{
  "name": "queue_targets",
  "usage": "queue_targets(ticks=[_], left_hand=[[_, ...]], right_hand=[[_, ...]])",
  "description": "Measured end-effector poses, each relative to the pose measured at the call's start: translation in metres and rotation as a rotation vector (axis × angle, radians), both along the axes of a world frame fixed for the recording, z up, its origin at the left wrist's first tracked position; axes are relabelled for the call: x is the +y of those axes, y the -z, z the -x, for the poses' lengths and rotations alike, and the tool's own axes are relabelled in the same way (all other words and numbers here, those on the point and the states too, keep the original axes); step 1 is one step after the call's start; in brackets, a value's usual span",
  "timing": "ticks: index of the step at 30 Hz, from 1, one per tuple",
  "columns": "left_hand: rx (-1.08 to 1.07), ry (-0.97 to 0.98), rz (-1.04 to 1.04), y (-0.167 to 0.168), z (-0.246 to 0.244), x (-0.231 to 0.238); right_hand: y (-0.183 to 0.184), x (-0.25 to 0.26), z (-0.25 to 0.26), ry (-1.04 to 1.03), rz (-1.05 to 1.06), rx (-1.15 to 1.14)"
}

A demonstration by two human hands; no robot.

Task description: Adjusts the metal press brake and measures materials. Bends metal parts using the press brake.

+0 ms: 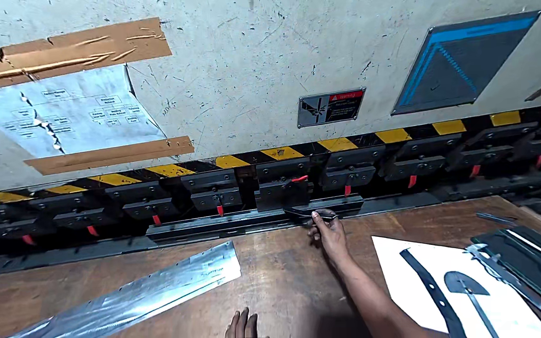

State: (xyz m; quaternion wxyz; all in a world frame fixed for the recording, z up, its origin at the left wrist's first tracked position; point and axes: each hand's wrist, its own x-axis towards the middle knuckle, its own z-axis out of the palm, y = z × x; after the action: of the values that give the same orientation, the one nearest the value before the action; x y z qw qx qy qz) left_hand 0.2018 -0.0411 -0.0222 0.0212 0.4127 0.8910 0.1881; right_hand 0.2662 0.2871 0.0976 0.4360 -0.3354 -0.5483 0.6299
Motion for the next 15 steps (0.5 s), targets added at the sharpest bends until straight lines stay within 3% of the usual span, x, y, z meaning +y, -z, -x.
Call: queue_targets(ticks=[15], left_hand=[[0.038, -0.015, -0.017, -0.0076, -0.0056, -0.0001]], right_hand=[[0.0014, -0.0027, 0.0042, 0.082, 0.003, -0.057]])
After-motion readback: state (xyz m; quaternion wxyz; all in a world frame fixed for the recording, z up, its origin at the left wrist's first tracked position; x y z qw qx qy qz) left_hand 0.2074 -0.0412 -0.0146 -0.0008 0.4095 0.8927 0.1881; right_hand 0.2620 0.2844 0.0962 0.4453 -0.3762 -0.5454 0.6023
